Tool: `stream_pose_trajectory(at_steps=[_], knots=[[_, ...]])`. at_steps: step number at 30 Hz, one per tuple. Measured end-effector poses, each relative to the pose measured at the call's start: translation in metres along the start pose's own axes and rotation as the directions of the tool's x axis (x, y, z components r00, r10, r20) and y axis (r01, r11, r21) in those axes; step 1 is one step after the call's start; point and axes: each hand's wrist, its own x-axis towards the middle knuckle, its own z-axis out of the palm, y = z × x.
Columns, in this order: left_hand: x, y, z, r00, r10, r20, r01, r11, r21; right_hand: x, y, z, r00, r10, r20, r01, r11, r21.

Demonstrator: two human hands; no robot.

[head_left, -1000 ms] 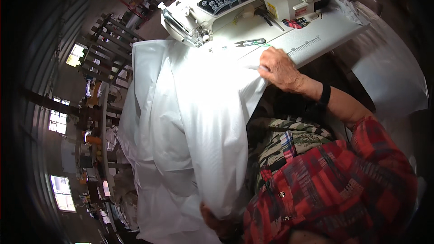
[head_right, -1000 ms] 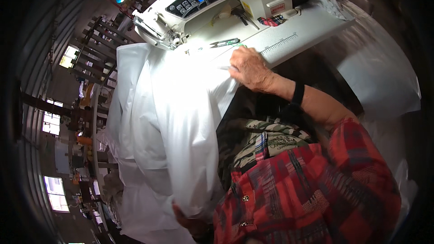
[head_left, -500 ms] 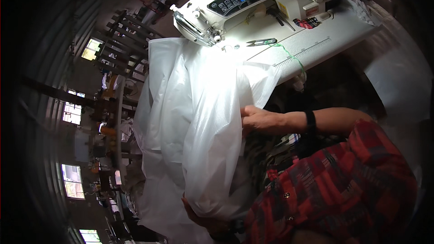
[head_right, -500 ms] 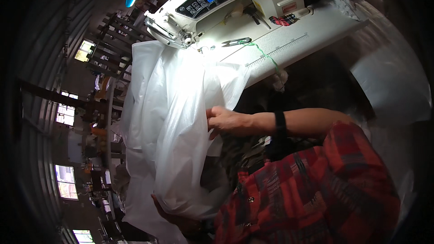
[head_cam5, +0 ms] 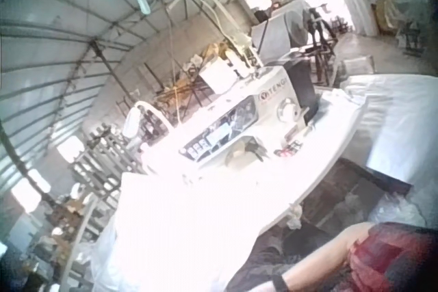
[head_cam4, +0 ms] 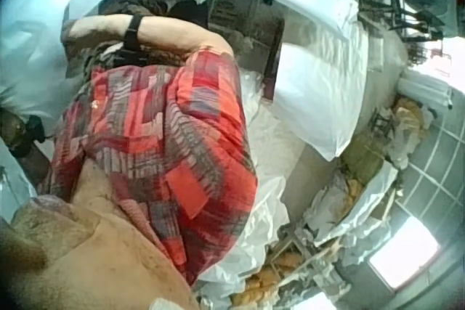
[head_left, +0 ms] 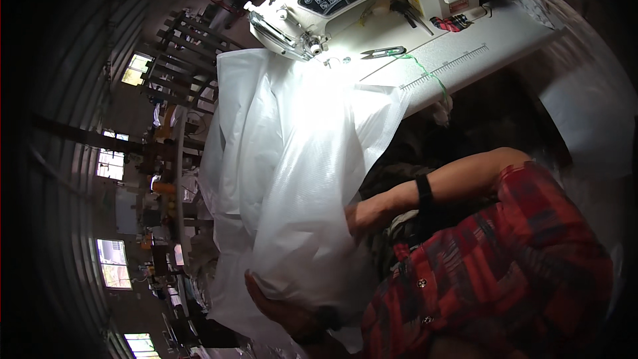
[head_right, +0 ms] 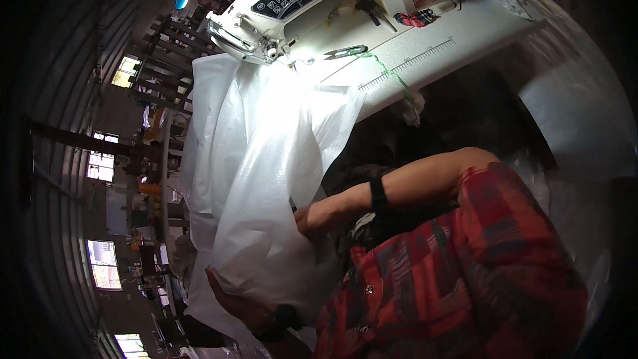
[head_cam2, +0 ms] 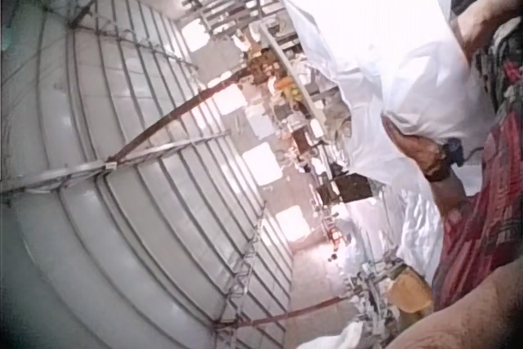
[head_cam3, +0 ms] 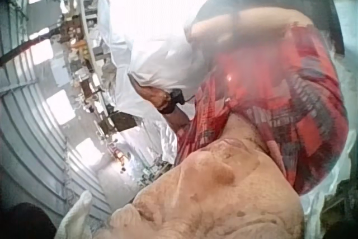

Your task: Sewing together large sheets of white plastic material using an industrial sewing machine.

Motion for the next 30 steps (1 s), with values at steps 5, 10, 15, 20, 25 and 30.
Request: stream_pose_trajectory(at_steps=[5, 10, 15, 20, 25, 30], knots=[[0.069, -0.040, -0.023, 0.981, -0.188, 0.043, 0.193, 0.948, -0.253, -0.063, -0.002, -0.018, 0.880, 0.387, -0.276, -0.389, 0.920, 0.051], [0.101, -0.065, -0.005, 0.793, -0.339, 0.506, -0.215, 0.622, 0.753, -0.099, -0.030, 0.018, 0.992, -0.118, -0.035, 0.101, 0.944, -0.313], [0.057, -0.008, 0.063, 0.751, 0.477, 0.457, -0.650, 0.657, 0.383, -0.073, -0.057, 0.034, 0.996, -0.064, -0.065, 0.026, 0.882, -0.471], [0.017, 0.027, 0.114, 0.480, -0.193, 0.856, -0.081, 0.961, 0.263, -0.062, -0.056, 0.035, 0.994, -0.073, 0.084, 0.110, 0.540, -0.834], [0.016, 0.024, 0.111, 0.603, -0.114, 0.789, 0.174, 0.985, 0.009, -0.071, -0.065, -0.028, 0.554, -0.594, -0.584, -0.177, 0.601, -0.779], [0.019, 0.020, 0.108, 0.631, -0.068, 0.773, 0.208, 0.974, -0.084, -0.094, -0.060, -0.066, 0.446, -0.188, -0.875, -0.172, 0.941, -0.290]])
